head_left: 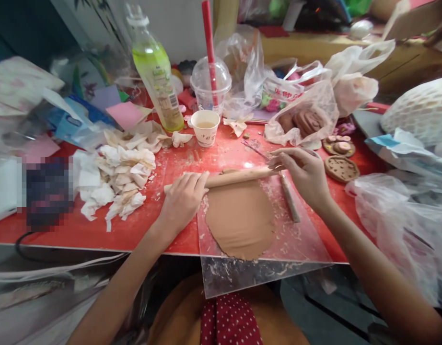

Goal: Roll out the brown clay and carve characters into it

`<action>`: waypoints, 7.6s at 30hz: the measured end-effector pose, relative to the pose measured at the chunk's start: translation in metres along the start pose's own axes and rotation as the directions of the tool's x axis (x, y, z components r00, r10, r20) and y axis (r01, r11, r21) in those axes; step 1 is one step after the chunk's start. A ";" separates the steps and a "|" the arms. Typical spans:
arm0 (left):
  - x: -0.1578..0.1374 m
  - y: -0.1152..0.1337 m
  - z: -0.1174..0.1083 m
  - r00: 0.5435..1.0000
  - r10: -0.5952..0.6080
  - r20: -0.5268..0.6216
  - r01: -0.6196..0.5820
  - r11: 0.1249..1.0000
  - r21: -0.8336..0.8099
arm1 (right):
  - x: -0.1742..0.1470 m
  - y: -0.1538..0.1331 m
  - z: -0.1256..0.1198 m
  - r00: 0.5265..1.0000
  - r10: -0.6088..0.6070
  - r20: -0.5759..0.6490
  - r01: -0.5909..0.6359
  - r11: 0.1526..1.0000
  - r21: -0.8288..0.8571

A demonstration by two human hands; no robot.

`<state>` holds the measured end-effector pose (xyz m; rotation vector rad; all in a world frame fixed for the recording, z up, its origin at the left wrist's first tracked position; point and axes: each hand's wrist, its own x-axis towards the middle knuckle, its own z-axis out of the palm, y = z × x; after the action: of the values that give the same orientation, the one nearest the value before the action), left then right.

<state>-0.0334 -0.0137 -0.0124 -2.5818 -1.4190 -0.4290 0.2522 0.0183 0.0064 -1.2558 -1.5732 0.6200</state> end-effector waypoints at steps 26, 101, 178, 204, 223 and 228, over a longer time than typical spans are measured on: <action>0.030 0.007 0.020 0.991 0.038 0.129 0.044 0.814 -0.579 | -0.012 0.000 0.042 0.811 -0.007 0.585 0.155 0.967 -0.203; -0.027 0.017 -0.010 0.960 0.267 0.081 -0.214 0.890 -0.402 | -0.105 -0.010 0.006 0.773 -0.119 0.623 0.508 0.703 -0.497; -0.028 0.026 -0.014 0.888 0.433 0.153 -0.406 0.897 -0.177 | -0.094 -0.015 0.001 0.667 -0.134 0.733 0.591 0.694 -0.411; -0.026 0.053 -0.011 0.951 0.307 0.041 -0.308 0.951 0.036 | -0.102 -0.027 0.015 0.760 -0.137 0.636 0.541 0.675 -0.502; -0.025 0.030 -0.018 0.881 0.452 0.142 -0.448 0.892 -0.061 | -0.091 -0.018 -0.003 0.682 -0.111 0.723 0.570 0.700 -0.430; -0.023 0.035 -0.017 0.890 0.451 0.068 -0.454 0.889 0.052 | -0.098 -0.026 0.007 0.733 -0.143 0.665 0.586 0.630 -0.510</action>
<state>-0.0181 -0.0556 -0.0041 -2.7659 -0.7767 -0.2363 0.2321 -0.0792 -0.0117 -1.2244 -2.6938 0.0698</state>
